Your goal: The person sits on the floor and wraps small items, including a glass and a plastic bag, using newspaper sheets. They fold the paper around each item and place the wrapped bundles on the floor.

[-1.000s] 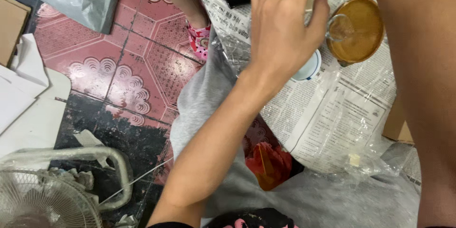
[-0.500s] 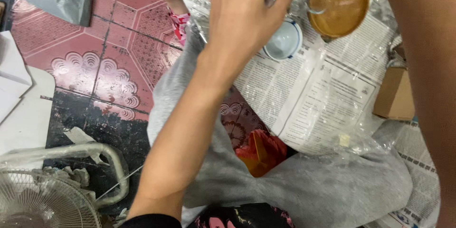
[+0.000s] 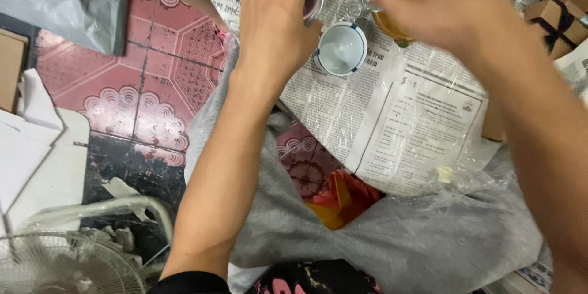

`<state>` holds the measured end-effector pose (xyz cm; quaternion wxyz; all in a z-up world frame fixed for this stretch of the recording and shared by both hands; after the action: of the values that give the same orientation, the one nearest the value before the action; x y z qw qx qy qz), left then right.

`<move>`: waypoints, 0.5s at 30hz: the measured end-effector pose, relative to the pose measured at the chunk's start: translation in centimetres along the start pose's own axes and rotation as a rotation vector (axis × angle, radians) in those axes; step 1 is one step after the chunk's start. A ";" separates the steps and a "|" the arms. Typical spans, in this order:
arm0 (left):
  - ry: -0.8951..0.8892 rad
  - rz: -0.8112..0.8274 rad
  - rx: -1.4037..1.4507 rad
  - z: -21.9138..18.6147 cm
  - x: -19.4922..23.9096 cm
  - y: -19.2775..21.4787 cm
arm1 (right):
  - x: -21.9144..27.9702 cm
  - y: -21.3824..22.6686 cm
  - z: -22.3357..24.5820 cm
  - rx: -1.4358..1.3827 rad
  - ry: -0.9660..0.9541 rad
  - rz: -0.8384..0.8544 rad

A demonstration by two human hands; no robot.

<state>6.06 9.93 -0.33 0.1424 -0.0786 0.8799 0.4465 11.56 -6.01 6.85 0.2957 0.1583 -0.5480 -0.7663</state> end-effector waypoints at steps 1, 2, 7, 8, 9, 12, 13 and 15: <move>0.002 0.005 0.027 0.0 0.1 0.2 | 0.4 0.0 0.2 -0.030 -0.006 -0.015; 0.012 0.013 0.045 0.0 0.1 0.4 | 0.7 0.0 0.4 -0.062 -0.009 -0.033; -0.016 -0.086 0.070 -1.8 -0.2 1.6 | 2.4 -1.3 -0.4 -0.171 0.002 -0.095; -0.053 -0.109 0.046 -2.4 -0.2 2.0 | 2.4 -1.8 -0.8 -0.174 -0.025 -0.078; -0.090 -0.134 0.023 -3.2 -0.3 2.4 | 2.3 -2.3 -1.2 -0.176 -0.050 -0.061; -0.170 -0.110 0.071 -5.3 -0.5 2.7 | 1.5 -2.9 -1.9 -0.208 -0.076 -0.059; -0.190 -0.077 0.110 -6.1 -0.4 2.5 | 1.5 -3.2 -1.9 -0.226 -0.083 -0.061; -0.194 -0.019 0.142 -6.9 -0.3 1.8 | 1.2 -3.6 -2.5 -0.275 -0.110 -0.065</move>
<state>4.66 5.47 5.03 0.2363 -0.0327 0.8907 0.3871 11.09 -7.82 2.67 0.2594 0.0918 -0.4477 -0.8508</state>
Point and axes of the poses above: each hand's wrist, its own x-axis away from the middle knuckle, its own y-axis out of the back of the hand, z = x × y, the point moved 9 cm from there along -x, towards the middle knuckle, and after that the axes turned 6 degrees about -y, right-handed, at the moved point
